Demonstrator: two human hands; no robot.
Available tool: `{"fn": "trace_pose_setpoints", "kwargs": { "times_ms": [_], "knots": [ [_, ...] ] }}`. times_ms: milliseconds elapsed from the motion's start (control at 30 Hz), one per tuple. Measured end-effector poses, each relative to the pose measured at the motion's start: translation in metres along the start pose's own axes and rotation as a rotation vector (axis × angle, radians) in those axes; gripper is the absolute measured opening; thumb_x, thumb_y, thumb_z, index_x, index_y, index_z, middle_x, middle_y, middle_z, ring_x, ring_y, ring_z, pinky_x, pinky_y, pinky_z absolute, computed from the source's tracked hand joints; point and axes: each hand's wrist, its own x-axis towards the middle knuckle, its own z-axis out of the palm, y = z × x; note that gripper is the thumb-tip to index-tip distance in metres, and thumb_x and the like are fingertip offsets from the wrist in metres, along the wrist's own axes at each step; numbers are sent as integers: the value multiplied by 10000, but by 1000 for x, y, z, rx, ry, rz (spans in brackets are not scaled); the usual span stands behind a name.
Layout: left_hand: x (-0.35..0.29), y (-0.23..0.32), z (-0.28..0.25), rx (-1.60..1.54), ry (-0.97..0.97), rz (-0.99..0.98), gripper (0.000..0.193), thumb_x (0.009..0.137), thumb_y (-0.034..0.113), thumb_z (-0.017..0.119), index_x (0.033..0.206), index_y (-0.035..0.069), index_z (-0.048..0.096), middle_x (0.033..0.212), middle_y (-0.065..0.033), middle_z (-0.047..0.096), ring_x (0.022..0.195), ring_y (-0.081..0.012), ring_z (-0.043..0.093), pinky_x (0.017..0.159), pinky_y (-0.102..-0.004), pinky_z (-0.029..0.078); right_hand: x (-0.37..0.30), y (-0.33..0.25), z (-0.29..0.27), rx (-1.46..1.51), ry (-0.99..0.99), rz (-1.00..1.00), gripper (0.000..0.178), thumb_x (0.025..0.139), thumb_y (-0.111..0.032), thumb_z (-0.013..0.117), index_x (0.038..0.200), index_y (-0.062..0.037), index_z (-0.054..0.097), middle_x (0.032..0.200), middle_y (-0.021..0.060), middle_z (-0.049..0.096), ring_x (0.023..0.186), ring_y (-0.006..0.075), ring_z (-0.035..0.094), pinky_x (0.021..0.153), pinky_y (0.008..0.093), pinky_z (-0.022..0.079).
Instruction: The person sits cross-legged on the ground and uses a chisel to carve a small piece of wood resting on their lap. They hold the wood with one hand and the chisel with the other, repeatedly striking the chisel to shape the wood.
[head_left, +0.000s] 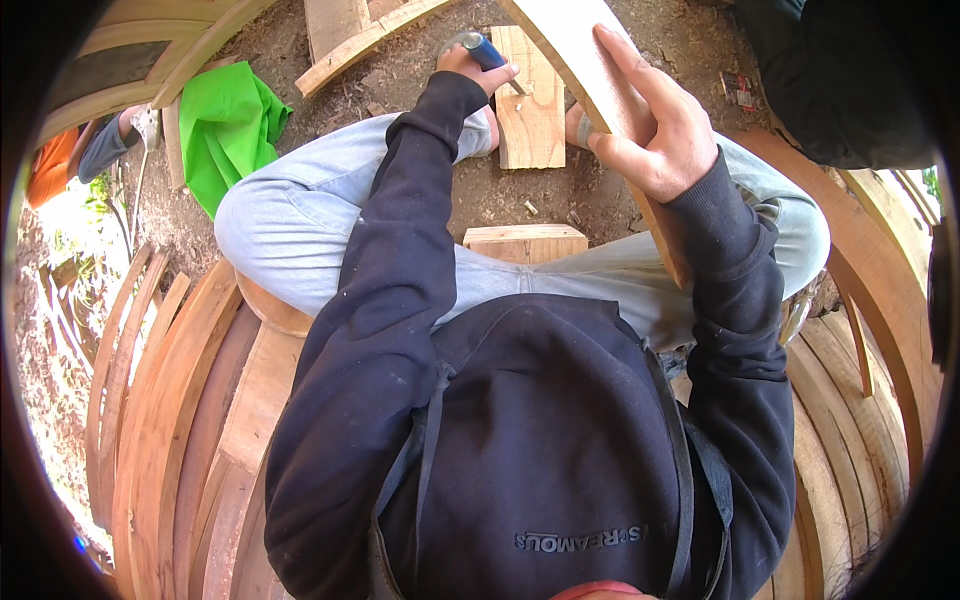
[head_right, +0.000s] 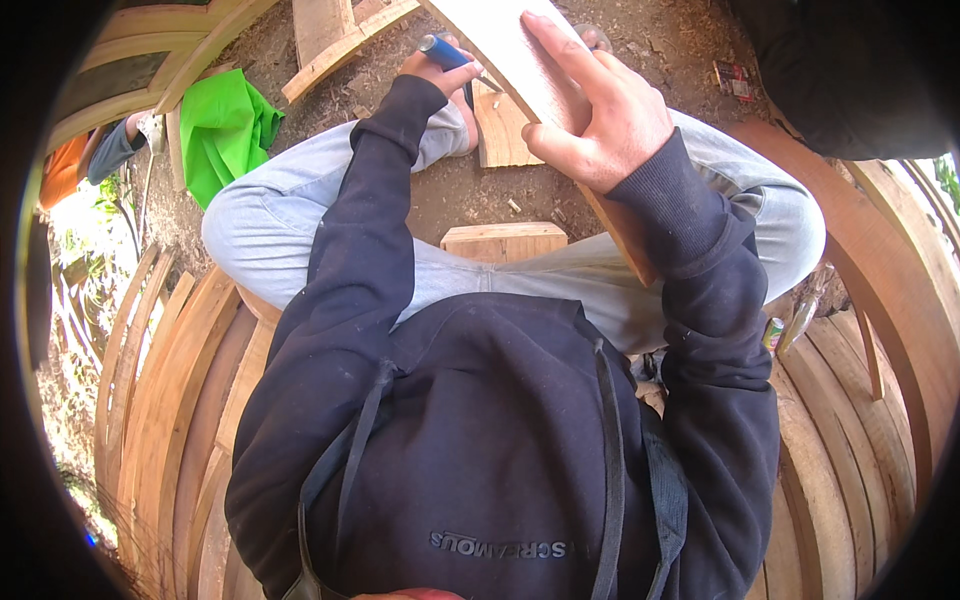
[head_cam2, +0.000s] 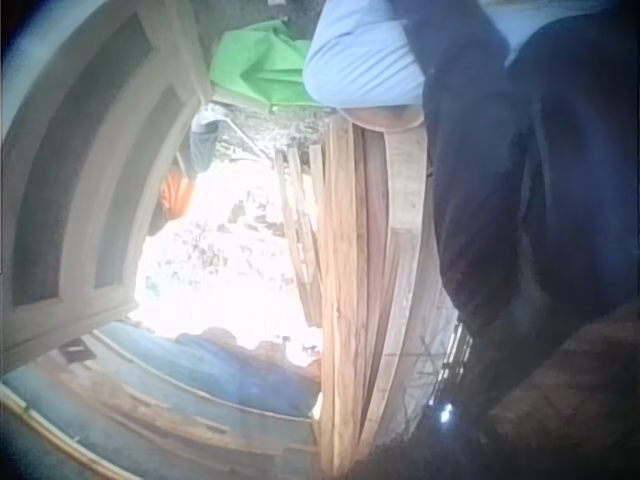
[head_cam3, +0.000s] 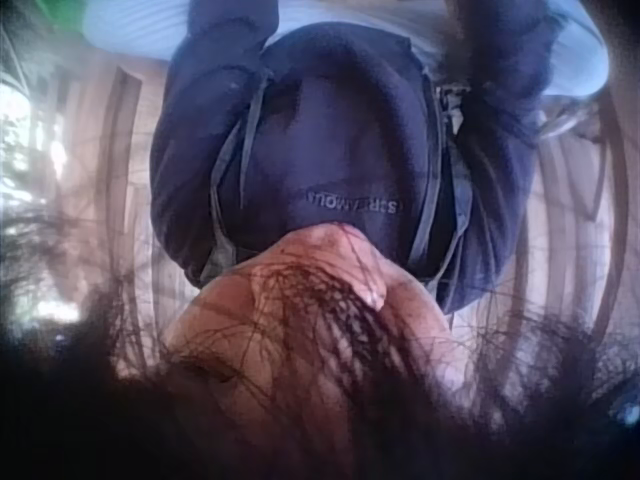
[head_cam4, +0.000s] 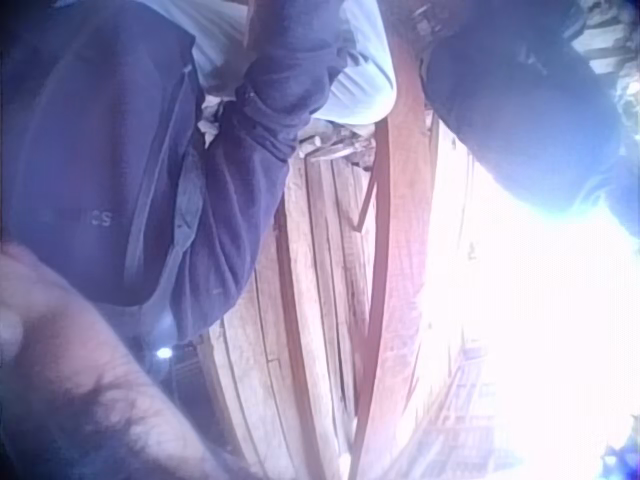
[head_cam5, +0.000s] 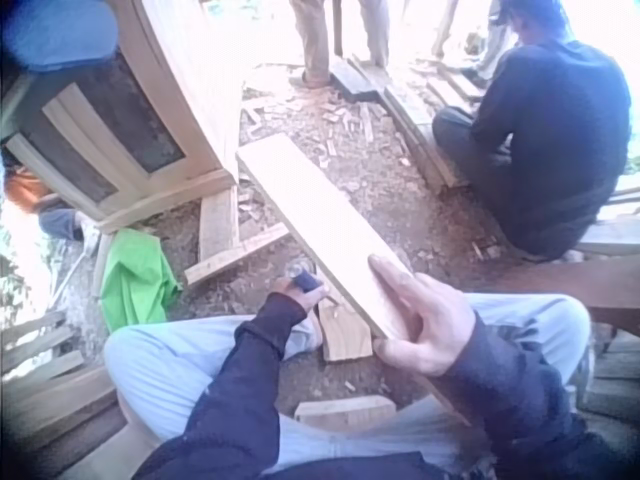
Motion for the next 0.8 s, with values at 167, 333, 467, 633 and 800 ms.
{"fn": "trace_pose_setpoints", "kwargs": {
  "times_ms": [167, 333, 467, 633, 800],
  "knots": [
    [-2, 0, 0, 0, 8, -11, 393, 798, 398, 805, 1026, 89, 721, 979, -108, 747, 933, -248, 719, 865, -368, 545, 3, 0, 2, 67, 20, -66, 899, 651, -267, 698, 1495, -68, 462, 1058, 238, 666, 960, 341, 676, 902, 375, 510],
    [-3, 3, 3, 110, 42, -14, 435, 795, 421, 785, 1061, 82, 728, 1005, -136, 752, 958, -276, 725, 875, -378, 550, 3, -1, 4, 70, 11, -62, 897, 647, -264, 702, 1491, -67, 469, 1050, 238, 662, 948, 346, 673, 896, 381, 512],
    [-4, 12, 7, 210, 62, 2, 465, 801, 435, 767, 1088, 71, 735, 1041, -155, 752, 997, -296, 722, 888, -383, 553, 2, 0, 6, 50, 19, -68, 896, 648, -265, 703, 1491, -67, 469, 1043, 238, 660, 945, 347, 672, 891, 381, 513],
    [-4, 6, 6, 208, 83, -17, 468, 805, 452, 757, 1072, 68, 742, 1033, -157, 754, 1001, -304, 723, 888, -388, 556, 3, -2, 3, 39, -10, -55, 889, 657, -259, 702, 1493, -70, 466, 1039, 233, 659, 946, 346, 669, 888, 383, 513],
    [-2, 2, 7, 222, 86, -13, 477, 797, 461, 765, 1066, 67, 743, 1030, -159, 753, 1000, -315, 722, 887, -398, 557, 3, -1, 5, 44, 3, -74, 890, 665, -270, 705, 1499, -82, 461, 1027, 227, 655, 931, 347, 664, 885, 389, 513]
  ]
}}
